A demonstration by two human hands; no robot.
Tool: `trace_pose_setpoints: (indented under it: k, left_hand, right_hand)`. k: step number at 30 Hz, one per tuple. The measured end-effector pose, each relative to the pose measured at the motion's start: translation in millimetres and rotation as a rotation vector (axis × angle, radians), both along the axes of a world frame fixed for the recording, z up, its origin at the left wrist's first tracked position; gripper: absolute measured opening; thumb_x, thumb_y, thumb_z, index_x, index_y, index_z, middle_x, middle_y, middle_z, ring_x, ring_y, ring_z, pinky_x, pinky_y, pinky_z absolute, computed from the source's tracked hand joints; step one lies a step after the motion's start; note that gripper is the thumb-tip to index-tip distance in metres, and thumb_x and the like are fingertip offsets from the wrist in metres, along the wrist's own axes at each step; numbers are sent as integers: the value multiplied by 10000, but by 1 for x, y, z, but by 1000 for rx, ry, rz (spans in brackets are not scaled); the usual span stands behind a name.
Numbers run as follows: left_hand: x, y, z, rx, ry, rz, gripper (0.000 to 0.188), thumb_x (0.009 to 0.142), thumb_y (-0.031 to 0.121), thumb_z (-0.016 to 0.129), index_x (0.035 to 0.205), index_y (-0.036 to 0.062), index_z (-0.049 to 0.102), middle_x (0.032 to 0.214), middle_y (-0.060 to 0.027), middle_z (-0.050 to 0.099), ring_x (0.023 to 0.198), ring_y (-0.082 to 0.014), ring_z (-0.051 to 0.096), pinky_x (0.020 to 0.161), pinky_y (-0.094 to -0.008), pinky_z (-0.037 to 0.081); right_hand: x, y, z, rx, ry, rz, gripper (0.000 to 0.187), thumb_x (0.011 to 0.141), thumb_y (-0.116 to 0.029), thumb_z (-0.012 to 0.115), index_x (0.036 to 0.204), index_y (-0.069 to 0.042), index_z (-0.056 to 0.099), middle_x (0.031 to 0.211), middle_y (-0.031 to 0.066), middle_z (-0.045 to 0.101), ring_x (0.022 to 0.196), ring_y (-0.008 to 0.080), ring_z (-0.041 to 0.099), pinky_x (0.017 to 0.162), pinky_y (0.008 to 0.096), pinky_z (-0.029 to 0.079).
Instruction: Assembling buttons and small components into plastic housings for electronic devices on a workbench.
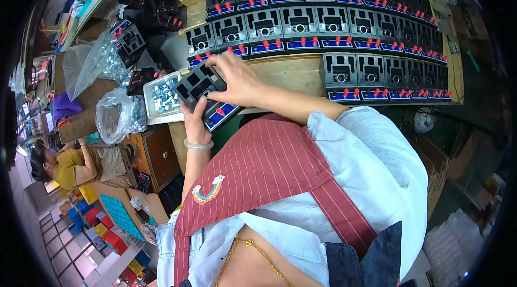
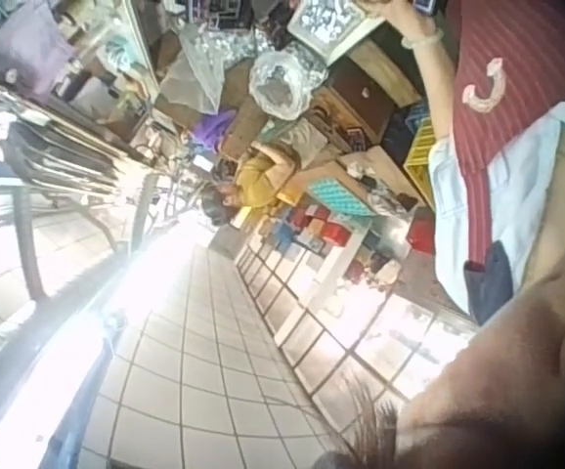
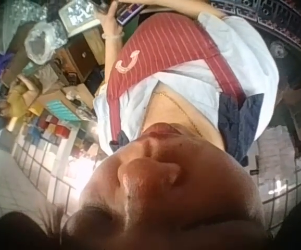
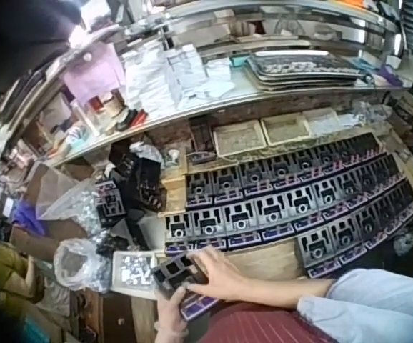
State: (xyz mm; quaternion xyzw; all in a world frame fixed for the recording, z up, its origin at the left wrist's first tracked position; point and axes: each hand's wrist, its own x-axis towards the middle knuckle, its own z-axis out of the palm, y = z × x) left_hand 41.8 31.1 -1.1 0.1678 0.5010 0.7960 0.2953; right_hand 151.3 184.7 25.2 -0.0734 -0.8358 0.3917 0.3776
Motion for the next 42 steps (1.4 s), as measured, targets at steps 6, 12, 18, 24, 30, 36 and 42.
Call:
trace_pose_setpoints:
  k: [6, 12, 18, 24, 30, 36, 42]
  left_hand:
    - [23, 18, 6, -183, 74, -227, 708, 725, -86, 670, 1339, 87, 363, 1184, -105, 550, 1048, -207, 597, 892, -346, 521]
    - [23, 31, 0, -246, 198, -303, 865, 750, -63, 693, 1454, 112, 222, 1312, -174, 461, 1143, -237, 550, 940, -368, 487]
    - [-10, -7, -24, -354, -10, -324, 434, 946, 147, 549, 1351, 57, 426, 1208, -152, 586, 1044, -233, 608, 860, -321, 488]
    - [-38, -32, -26, -323, -98, -267, 376, 948, 127, 534, 1307, 44, 459, 1136, -115, 628, 990, -203, 635, 834, -324, 506]
    - [-101, -67, -38, -212, -161, -218, 361, 940, 120, 548, 1288, 57, 475, 1119, -114, 631, 969, -212, 631, 825, -325, 497]
    - [-166, -95, -23, -284, -164, -172, 333, 939, 152, 563, 1256, 71, 496, 1134, -87, 631, 969, -186, 625, 811, -313, 489]
    - [-227, -93, -5, -336, -69, -247, 312, 928, 163, 568, 1226, 80, 522, 1120, -79, 642, 956, -179, 625, 817, -303, 475]
  right_hand:
    - [24, 13, -2, -78, -137, 71, 821, 617, -175, 792, 1301, -27, 364, 1206, 214, 497, 1154, 378, 497, 1008, 424, 398]
    - [41, 21, -25, -95, -63, -102, 825, 611, -206, 812, 1279, -2, 373, 1230, 223, 499, 1181, 375, 495, 1002, 424, 408]
    - [110, 59, -48, 296, -462, -640, 637, 607, -54, 723, 1204, -37, 503, 1240, 205, 483, 1185, 404, 431, 1003, 470, 351]
    - [9, 44, -12, 231, -132, -237, 463, 686, -93, 651, 1132, -45, 534, 1193, 184, 517, 1152, 382, 467, 999, 452, 366]
    - [-192, 65, 7, -91, -118, -96, 331, 772, -212, 660, 1048, -37, 607, 1093, 219, 598, 1083, 361, 555, 938, 415, 433]
    - [-347, 129, 59, -101, -84, -535, 506, 792, -456, 691, 1020, -10, 612, 982, 210, 668, 948, 384, 630, 831, 454, 491]
    - [-337, 133, 80, -40, -109, -575, 292, 825, -317, 647, 797, -27, 627, 789, 176, 659, 784, 356, 642, 707, 435, 495]
